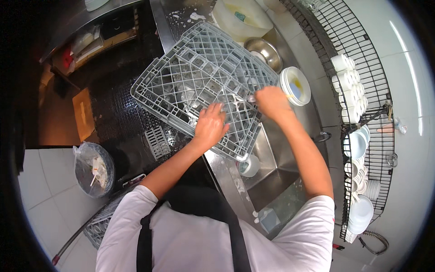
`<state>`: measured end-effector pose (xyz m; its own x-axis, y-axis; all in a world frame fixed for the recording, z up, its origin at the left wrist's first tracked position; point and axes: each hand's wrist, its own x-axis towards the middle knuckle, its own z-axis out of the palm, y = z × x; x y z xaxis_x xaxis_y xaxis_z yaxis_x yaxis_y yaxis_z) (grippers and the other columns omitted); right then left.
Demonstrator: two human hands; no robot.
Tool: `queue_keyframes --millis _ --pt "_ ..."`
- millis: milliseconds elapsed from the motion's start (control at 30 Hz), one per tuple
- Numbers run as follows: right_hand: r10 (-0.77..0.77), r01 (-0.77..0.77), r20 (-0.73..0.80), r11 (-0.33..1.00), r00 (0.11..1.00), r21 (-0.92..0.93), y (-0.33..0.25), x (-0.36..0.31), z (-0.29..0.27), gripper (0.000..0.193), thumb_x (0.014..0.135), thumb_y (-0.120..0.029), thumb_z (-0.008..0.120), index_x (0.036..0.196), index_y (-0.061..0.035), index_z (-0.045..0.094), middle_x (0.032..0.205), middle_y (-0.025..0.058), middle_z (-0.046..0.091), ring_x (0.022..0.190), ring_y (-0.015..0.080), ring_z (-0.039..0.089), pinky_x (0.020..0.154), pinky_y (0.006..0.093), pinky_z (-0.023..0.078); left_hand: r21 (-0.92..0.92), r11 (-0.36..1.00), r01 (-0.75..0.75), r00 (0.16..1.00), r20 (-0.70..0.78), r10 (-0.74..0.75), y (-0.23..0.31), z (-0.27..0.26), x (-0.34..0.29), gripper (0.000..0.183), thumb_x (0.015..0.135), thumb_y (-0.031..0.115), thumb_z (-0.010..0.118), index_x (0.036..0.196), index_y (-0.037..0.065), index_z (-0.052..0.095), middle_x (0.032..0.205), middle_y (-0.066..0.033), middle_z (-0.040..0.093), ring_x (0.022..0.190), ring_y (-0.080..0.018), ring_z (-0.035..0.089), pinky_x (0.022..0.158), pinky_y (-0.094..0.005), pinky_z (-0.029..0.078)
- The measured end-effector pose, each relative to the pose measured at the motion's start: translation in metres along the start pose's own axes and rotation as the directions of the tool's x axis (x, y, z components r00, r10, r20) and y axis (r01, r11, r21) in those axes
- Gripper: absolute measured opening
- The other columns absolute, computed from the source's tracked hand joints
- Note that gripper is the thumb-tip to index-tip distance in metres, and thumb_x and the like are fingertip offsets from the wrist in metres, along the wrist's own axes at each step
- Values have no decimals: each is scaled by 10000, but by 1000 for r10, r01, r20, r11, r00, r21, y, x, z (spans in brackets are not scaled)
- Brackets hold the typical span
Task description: The recorder is scrubbing a plastic dish rack with a cloth and cleaning a plastic container in a commercial kitchen sink.
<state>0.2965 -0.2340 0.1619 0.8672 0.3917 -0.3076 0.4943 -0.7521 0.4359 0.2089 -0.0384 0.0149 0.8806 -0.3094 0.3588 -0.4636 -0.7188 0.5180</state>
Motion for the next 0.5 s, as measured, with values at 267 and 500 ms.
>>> queue_keyframes --millis 267,500 --pt "110 -77 -106 959 988 272 -9 -12 80 171 838 -183 712 992 -134 769 785 195 721 760 396 715 686 522 561 8 1000 -17 999 36 16 9 -3 4 356 794 255 816 1047 22 725 1366 -147 588 1312 -306 516 1014 -457 455" --pt "14 0 -86 987 996 160 10 -31 53 147 777 -150 735 916 -125 774 816 156 751 787 353 747 704 492 586 11 1000 4 999 51 -5 8 -3 5 354 785 257 820 1048 36 734 1361 -145 593 1315 -307 515 1003 -462 467"
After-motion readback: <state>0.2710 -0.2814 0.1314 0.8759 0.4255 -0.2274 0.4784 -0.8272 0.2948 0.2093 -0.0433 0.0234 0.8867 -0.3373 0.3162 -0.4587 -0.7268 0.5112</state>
